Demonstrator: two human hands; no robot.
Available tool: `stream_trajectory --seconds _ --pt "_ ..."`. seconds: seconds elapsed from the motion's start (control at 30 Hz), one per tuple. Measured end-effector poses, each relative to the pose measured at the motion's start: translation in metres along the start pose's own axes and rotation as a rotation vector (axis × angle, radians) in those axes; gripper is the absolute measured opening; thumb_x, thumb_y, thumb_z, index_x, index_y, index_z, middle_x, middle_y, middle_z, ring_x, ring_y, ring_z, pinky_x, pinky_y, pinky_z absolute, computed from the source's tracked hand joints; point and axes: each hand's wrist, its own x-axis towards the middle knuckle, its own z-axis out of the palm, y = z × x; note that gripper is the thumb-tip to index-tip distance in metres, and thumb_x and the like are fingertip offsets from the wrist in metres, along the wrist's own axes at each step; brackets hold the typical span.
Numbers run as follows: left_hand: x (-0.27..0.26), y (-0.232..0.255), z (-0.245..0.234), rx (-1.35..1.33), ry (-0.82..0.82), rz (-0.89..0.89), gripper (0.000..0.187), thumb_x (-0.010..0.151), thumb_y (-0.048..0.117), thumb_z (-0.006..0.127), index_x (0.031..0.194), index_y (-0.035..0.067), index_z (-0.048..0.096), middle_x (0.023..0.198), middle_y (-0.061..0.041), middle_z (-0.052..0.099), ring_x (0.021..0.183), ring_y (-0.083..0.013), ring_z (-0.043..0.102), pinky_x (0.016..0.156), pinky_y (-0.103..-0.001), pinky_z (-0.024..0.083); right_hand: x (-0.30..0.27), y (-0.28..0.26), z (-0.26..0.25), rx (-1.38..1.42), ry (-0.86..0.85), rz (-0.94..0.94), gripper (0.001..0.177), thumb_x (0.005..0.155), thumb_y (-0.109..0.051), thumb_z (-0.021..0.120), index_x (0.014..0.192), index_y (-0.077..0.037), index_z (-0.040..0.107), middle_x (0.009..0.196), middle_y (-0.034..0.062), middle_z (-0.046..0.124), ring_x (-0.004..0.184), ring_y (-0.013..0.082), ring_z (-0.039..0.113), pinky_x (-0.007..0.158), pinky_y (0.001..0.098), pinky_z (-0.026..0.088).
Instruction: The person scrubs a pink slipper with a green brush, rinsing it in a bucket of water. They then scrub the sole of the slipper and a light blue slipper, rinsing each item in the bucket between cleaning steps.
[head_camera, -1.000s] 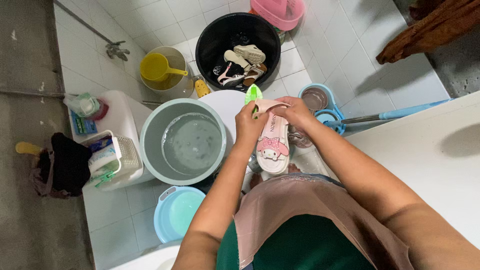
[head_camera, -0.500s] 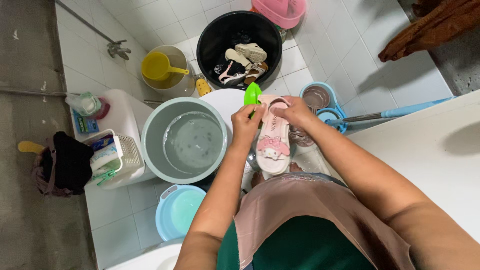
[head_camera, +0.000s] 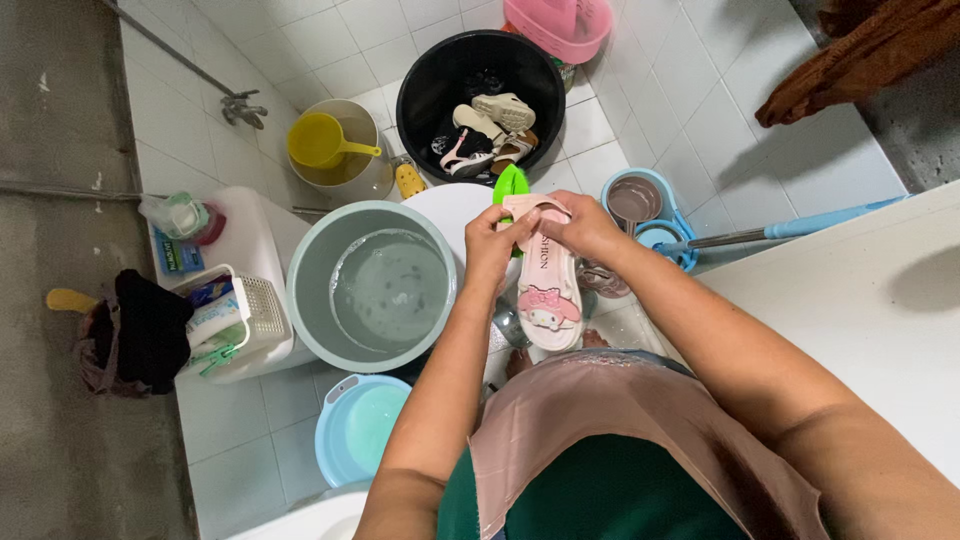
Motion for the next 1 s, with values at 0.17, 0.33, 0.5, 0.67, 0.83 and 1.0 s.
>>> stream_trajectory --seconds 0.17,0.33,0.5,0.67,0.83,1.0 --pt "0.001 -0.001 0.004 0.022 0.03 0.024 0.017 0.082 0.007 0.085 0.094 0.0 0.076 0.08 -0.002 0.072 0.066 -0.0067 0.061 0.06 -0.022 0.05 -0.006 -0.019 -0.007 -0.143 -0.013 -0.053 0.029 0.089 -0.018 0.074 0.116 -0.008 0.067 0.093 0.0043 0.075 0.083 0.0122 0.072 0.074 0.0302 0.058" --pt "0.014 -0.021 -0.005 -0.012 0.023 -0.015 0.011 0.089 0.01 0.077 0.085 0.001 0.072 0.073 0.0 0.066 0.06 -0.0067 0.055 0.054 -0.023 0.043 -0.01 -0.017 -0.005 -0.122 -0.004 -0.124 0.03 0.089 -0.015 0.077 0.115 -0.008 0.064 0.096 0.0046 0.075 0.088 0.0108 0.071 0.077 0.0291 0.058" --pt "0.019 -0.021 -0.009 0.137 0.029 -0.058 0.024 0.099 0.02 0.072 0.086 0.0 0.072 0.072 0.0 0.063 0.061 -0.0089 0.052 0.055 -0.025 0.043 -0.017 -0.011 0.002 -0.106 0.001 -0.123 0.039 0.088 -0.012 0.079 0.122 -0.008 0.059 0.098 0.007 0.074 0.09 0.0142 0.07 0.077 0.0315 0.057" --pt "0.015 -0.006 -0.005 0.362 -0.224 0.274 0.032 0.083 0.013 0.081 0.109 0.002 0.068 0.097 -0.004 0.064 0.086 -0.0121 0.06 0.075 -0.026 0.052 -0.019 -0.013 -0.004 -0.286 0.066 -0.165 0.08 0.077 -0.013 0.085 0.143 -0.014 0.04 0.097 0.0134 0.071 0.09 0.0268 0.073 0.077 0.0382 0.056" --pt "0.011 0.006 -0.004 0.432 -0.091 0.13 0.038 0.093 0.022 0.071 0.122 0.01 0.049 0.088 -0.004 0.068 0.077 -0.0089 0.063 0.068 -0.024 0.05 -0.021 -0.01 0.0 -0.386 0.085 -0.281 0.114 0.068 -0.014 0.092 0.152 -0.015 0.014 0.117 0.0213 0.062 0.107 0.0381 0.067 0.089 0.0435 0.054" --pt "0.019 -0.011 -0.02 0.472 0.038 0.164 0.014 0.097 0.019 0.071 0.098 0.005 0.069 0.074 -0.001 0.07 0.068 -0.0071 0.063 0.061 -0.025 0.049 -0.02 -0.006 0.007 -0.454 0.136 -0.587 0.099 0.068 -0.012 0.093 0.136 -0.016 0.022 0.142 0.0292 0.047 0.127 0.0486 0.058 0.104 0.0465 0.05"
